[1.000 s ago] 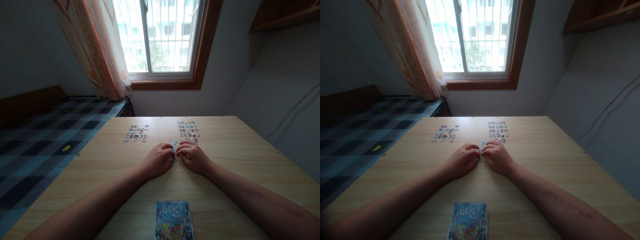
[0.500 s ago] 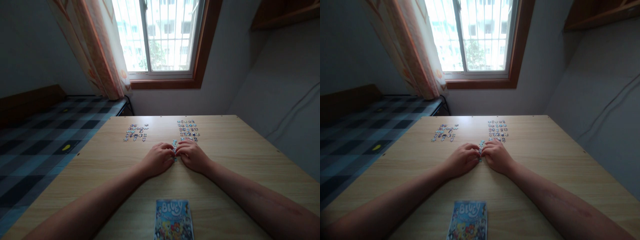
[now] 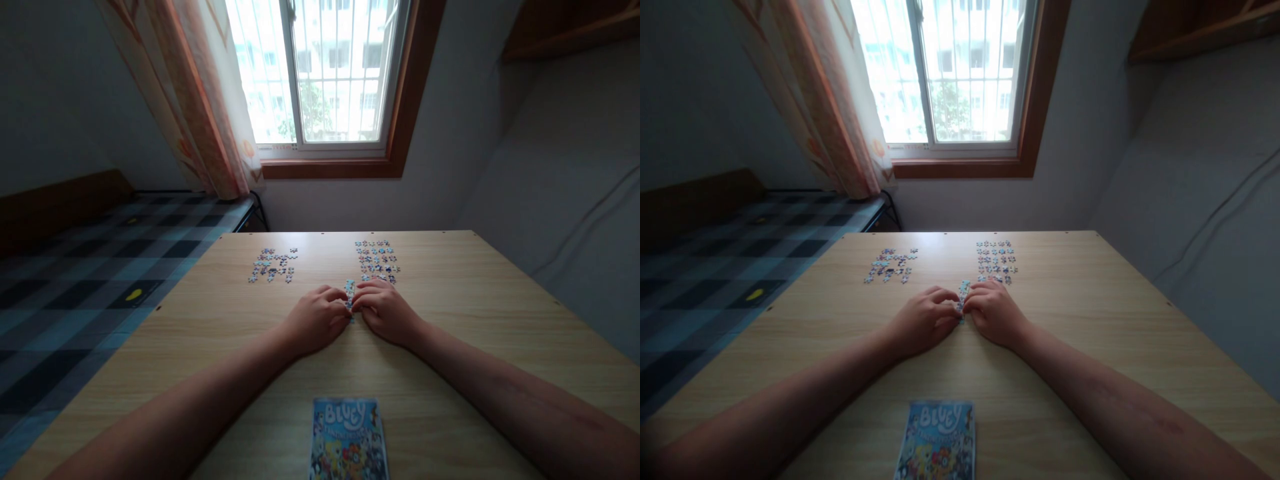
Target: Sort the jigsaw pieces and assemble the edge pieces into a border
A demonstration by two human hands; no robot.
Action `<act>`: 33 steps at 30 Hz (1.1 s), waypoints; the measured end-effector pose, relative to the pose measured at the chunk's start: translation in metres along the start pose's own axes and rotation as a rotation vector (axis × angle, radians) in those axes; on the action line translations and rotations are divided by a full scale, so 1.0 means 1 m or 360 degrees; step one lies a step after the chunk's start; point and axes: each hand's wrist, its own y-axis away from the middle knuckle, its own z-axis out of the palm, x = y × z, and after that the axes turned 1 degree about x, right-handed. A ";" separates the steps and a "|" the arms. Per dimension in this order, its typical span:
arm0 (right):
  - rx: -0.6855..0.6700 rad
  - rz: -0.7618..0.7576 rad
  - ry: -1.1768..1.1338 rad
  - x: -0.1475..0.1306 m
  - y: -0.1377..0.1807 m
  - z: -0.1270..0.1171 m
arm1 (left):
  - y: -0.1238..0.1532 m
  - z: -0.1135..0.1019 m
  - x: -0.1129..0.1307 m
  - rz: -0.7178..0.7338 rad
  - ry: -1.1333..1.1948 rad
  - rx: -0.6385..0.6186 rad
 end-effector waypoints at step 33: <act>0.0234 0.0079 -0.0027 0.003 0.003 -0.012 | -0.006 0.001 -0.006 -0.0097 -0.0248 0.0116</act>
